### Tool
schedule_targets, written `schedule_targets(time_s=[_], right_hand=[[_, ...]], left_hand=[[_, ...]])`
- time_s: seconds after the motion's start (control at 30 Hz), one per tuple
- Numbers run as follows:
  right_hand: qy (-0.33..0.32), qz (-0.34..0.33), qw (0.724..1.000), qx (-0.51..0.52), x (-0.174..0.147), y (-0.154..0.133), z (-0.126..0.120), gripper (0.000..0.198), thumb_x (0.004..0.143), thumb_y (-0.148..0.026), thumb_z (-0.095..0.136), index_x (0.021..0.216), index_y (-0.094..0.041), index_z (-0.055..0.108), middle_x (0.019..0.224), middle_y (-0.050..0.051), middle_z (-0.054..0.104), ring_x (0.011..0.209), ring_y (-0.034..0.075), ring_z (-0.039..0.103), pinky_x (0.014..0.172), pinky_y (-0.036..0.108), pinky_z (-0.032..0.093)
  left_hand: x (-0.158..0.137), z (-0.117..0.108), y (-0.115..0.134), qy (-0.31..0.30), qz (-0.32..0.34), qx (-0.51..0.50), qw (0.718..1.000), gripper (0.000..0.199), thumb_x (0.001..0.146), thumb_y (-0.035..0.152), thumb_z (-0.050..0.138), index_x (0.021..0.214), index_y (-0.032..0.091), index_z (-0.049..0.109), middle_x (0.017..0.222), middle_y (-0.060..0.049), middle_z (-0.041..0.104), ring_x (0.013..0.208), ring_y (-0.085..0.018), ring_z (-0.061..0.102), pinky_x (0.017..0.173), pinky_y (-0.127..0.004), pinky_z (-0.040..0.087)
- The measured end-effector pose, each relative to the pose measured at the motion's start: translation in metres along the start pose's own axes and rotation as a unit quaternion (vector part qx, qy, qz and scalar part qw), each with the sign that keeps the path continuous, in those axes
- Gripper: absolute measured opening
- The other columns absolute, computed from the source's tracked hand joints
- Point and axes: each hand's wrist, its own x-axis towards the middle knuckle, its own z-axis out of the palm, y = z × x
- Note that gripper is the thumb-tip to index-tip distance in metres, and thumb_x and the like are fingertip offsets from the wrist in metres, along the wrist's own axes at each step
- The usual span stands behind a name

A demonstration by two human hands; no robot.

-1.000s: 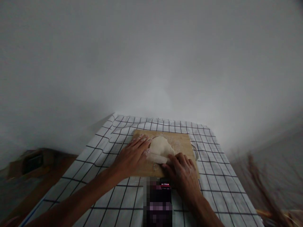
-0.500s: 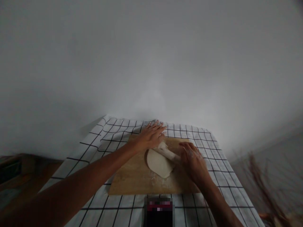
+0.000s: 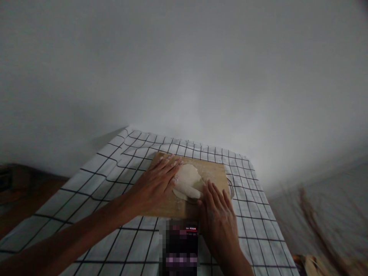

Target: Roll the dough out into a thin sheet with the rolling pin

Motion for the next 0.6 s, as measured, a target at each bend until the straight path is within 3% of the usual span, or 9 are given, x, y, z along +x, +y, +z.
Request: schedule_targets(time_s=[0.1, 0.2, 0.33, 0.47, 0.6], right_hand=[[0.015, -0.014, 1.0, 0.01, -0.011, -0.004, 0.001, 0.047, 0.106, -0.03, 0.044, 0.153, -0.023, 0.046, 0.159, 0.006, 0.048, 0.15, 0.025, 0.04, 0.125, 0.051, 0.029], [0.026, -0.015, 1.0, -0.003, -0.001, 0.001, 0.003, 0.047, 0.106, -0.036, 0.047, 0.151, -0.023, 0.048, 0.161, 0.008, 0.044, 0.153, 0.03, 0.035, 0.125, 0.059, 0.025], [0.02, 0.013, 1.0, -0.012, 0.04, 0.022, 0.007, 0.038, 0.107, -0.042, 0.045, 0.135, -0.025, 0.062, 0.156, 0.008, 0.053, 0.149, 0.032, 0.041, 0.121, 0.062, 0.029], [0.013, 0.044, 0.999, 0.005, 0.09, 0.05, 0.01, 0.036, 0.109, -0.04, 0.04, 0.122, -0.023, 0.069, 0.148, 0.01, 0.06, 0.144, 0.029, 0.048, 0.117, 0.055, 0.037], [-0.012, 0.044, 0.998, 0.032, 0.125, 0.072, 0.017, 0.038, 0.11, -0.034, 0.037, 0.119, -0.019, 0.07, 0.139, 0.012, 0.066, 0.139, 0.024, 0.053, 0.115, 0.044, 0.042]], left_hand=[[-0.022, -0.007, 0.004, -0.024, 0.003, 0.001, 1.0, 0.055, 0.108, 0.032, 0.035, 0.162, 0.023, 0.029, 0.168, -0.004, 0.034, 0.156, -0.024, 0.027, 0.128, -0.049, 0.026], [-0.019, -0.01, 0.002, -0.04, 0.001, 0.017, 0.999, 0.053, 0.109, 0.032, 0.032, 0.161, 0.022, 0.032, 0.166, -0.005, 0.036, 0.156, -0.024, 0.028, 0.128, -0.049, 0.026], [0.023, 0.001, -0.01, -0.045, -0.006, 0.045, 0.998, 0.05, 0.108, 0.032, 0.034, 0.154, 0.018, 0.046, 0.163, -0.009, 0.042, 0.154, -0.029, 0.031, 0.127, -0.055, 0.023], [0.072, 0.021, -0.029, -0.036, -0.05, 0.046, 0.997, 0.048, 0.107, 0.036, 0.037, 0.149, 0.02, 0.054, 0.158, -0.013, 0.048, 0.15, -0.032, 0.04, 0.122, -0.058, 0.03], [0.099, 0.034, -0.045, -0.022, -0.055, 0.034, 0.998, 0.046, 0.106, 0.039, 0.04, 0.144, 0.02, 0.058, 0.155, -0.013, 0.053, 0.149, -0.032, 0.041, 0.12, -0.058, 0.033]])
